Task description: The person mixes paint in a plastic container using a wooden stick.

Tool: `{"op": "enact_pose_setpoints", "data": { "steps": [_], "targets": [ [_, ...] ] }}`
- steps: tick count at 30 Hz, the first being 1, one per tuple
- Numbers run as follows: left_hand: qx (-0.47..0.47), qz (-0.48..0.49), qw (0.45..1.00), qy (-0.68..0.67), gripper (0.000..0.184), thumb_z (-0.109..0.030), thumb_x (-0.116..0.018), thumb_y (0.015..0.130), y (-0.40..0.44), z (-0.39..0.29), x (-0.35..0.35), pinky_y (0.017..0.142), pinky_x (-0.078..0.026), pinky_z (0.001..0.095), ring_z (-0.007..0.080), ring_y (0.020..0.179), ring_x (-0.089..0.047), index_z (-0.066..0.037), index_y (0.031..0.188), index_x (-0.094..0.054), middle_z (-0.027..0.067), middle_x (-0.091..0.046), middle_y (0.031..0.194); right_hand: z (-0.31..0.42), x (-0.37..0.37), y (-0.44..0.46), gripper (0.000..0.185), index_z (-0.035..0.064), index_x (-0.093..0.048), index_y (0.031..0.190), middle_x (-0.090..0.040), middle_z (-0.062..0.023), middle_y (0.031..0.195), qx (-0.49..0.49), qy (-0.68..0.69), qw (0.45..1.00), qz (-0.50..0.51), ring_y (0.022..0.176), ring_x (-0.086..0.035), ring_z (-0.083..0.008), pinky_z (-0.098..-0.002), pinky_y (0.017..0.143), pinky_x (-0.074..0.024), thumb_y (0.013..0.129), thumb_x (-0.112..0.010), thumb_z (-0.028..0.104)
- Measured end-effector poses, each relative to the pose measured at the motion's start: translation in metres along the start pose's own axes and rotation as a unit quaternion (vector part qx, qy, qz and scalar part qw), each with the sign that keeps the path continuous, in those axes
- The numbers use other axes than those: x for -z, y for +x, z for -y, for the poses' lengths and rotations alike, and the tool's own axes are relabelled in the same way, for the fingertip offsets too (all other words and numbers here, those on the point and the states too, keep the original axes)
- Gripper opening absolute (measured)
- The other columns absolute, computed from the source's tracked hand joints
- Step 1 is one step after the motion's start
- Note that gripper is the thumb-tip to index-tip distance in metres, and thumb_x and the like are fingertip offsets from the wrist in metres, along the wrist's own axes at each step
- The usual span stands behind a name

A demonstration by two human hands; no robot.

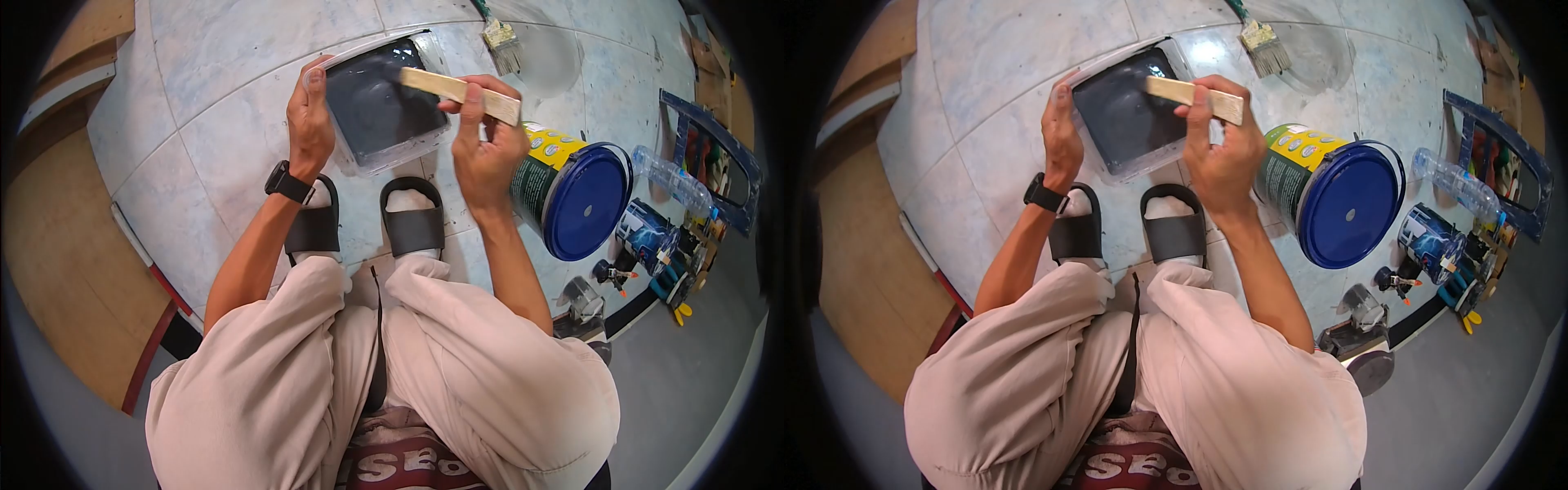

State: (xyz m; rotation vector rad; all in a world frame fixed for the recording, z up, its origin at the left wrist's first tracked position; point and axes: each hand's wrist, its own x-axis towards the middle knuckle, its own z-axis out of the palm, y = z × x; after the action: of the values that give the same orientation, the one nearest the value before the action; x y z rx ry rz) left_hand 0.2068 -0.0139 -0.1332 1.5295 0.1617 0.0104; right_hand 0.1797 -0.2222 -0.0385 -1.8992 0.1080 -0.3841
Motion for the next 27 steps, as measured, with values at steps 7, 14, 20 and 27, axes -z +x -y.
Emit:
{"op": "enact_pose_setpoints", "data": {
  "steps": [7, 14, 20, 27],
  "targets": [
    [-0.002, -0.014, 1.0, 0.019, 0.054, -0.043, -0.042, 0.117, -0.001, -0.008, -0.005, 0.109, -0.043, 0.0305, 0.0171, 0.119, -0.06, 0.003, 0.138, -0.064, 0.0087, -0.07, 0.124, -0.006, 0.02, -0.039, 0.01, -0.0021, -0.067, 0.104, -0.073, -0.0109, 0.097, 0.032, -0.137, 0.989, 0.046, 0.068, -0.072, -0.0174, -0.0339, 0.064, -0.0563, 0.106, -0.065, 0.007],
    [0.005, 0.025, 1.0, 0.001, 0.055, -0.038, -0.036, 0.119, 0.002, 0.005, 0.003, 0.114, -0.042, 0.0321, 0.0185, 0.127, -0.058, 0.005, 0.146, -0.057, 0.013, -0.066, 0.136, -0.007, -0.013, -0.022, 0.013, -0.0029, -0.067, 0.112, -0.074, -0.0106, 0.101, -0.051, 0.07, 0.996, 0.006, 0.078, -0.077, -0.0169, -0.0303, 0.066, -0.057, 0.108, -0.065, 0.01],
    [0.006, 0.019, 1.0, 0.019, 0.055, -0.038, -0.037, 0.119, -0.001, -0.004, 0.001, 0.114, -0.042, 0.0321, 0.0189, 0.128, -0.058, 0.005, 0.146, -0.057, 0.0129, -0.066, 0.137, -0.01, 0.023, -0.004, 0.01, -0.0015, -0.068, 0.108, -0.074, -0.0107, 0.099, 0.036, -0.088, 0.995, 0.025, 0.072, -0.076, -0.0205, -0.0334, 0.063, -0.0564, 0.106, -0.066, 0.008],
    [-0.008, 0.004, 1.0, 0.016, 0.054, -0.042, -0.04, 0.118, 0.001, -0.003, -0.001, 0.11, -0.043, 0.0307, 0.0175, 0.122, -0.059, 0.003, 0.139, -0.063, 0.0101, -0.069, 0.128, -0.018, -0.004, -0.025, 0.017, -0.0053, -0.067, 0.112, -0.074, -0.0119, 0.103, -0.109, 0.115, 0.987, 0.01, 0.079, -0.076, -0.016, -0.0277, 0.069, -0.0585, 0.11, -0.061, 0.011]
  ]
}}
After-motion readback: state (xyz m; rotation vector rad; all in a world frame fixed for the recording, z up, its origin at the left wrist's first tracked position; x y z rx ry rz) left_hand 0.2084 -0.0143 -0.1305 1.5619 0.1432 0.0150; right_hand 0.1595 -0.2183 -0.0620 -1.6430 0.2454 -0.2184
